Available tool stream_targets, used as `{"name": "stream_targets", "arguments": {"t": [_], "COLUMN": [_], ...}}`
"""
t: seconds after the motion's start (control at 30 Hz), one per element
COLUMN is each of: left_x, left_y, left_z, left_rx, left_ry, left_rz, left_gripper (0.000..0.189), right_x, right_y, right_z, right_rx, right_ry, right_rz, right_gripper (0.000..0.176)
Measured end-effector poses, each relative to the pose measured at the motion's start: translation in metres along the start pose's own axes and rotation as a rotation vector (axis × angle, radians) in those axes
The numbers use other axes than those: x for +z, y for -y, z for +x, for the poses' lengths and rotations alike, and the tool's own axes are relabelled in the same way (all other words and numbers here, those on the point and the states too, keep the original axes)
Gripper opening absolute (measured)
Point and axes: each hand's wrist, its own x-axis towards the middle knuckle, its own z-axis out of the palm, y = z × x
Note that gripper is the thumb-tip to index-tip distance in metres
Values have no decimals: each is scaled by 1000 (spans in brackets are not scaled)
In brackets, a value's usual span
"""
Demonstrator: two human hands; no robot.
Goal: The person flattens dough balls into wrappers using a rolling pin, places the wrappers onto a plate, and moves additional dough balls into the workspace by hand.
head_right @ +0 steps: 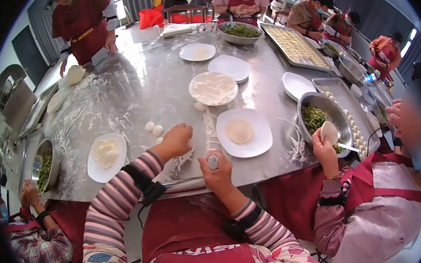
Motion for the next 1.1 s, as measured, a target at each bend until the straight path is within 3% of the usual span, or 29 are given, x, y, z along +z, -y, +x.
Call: {"name": "stream_targets", "arguments": {"t": [0.07, 0.13, 0.17, 0.23, 0.47, 0.63, 0.77, 0.83, 0.93, 0.97, 1.1], "left_x": [2, -15, -11, -4, -7, -1, -4, -5, -4, 0, -2], "left_y": [0, -13, -8, 4, 17, 20, 18, 20, 13, 13, 7], "left_z": [-10, -28, -36, -55, -78, -63, -68, -75, -83, -81, -69], "left_rx": [105, -121, -128, -288, -420, -268, -270, -449, -466, -322, -263], "left_ry": [-59, 79, 87, 57, 69, 44, 97, 145, 147, 71, 27], "left_rz": [-86, -340, -341, -639, -640, -631, -502, -643, -737, -535, -418], "left_gripper": [18, 14, 14, 15, 13, 11, 11, 12, 13, 13, 13], "right_x": [-2, -2, -2, -3, 22, 54, 29, 15, 21, 28, 44], "right_y": [2, 6, 5, 3, 12, -27, -16, -15, -19, -16, -21], "right_z": [1, 4, 3, 5, 47, 57, 35, 13, 17, 29, 47], "right_rx": [-9, -72, -62, -55, -114, -116, -124, -63, -21, -82, -50], "right_ry": [-9, -9, -5, 38, 54, -9, -19, -14, -34, -51, -15], "right_rz": [-7, 2, 5, -28, -3, -48, -81, -21, -68, -73, -50], "right_gripper": [22, 22, 22, 22, 21, 21, 22, 23, 22, 21, 21]}}
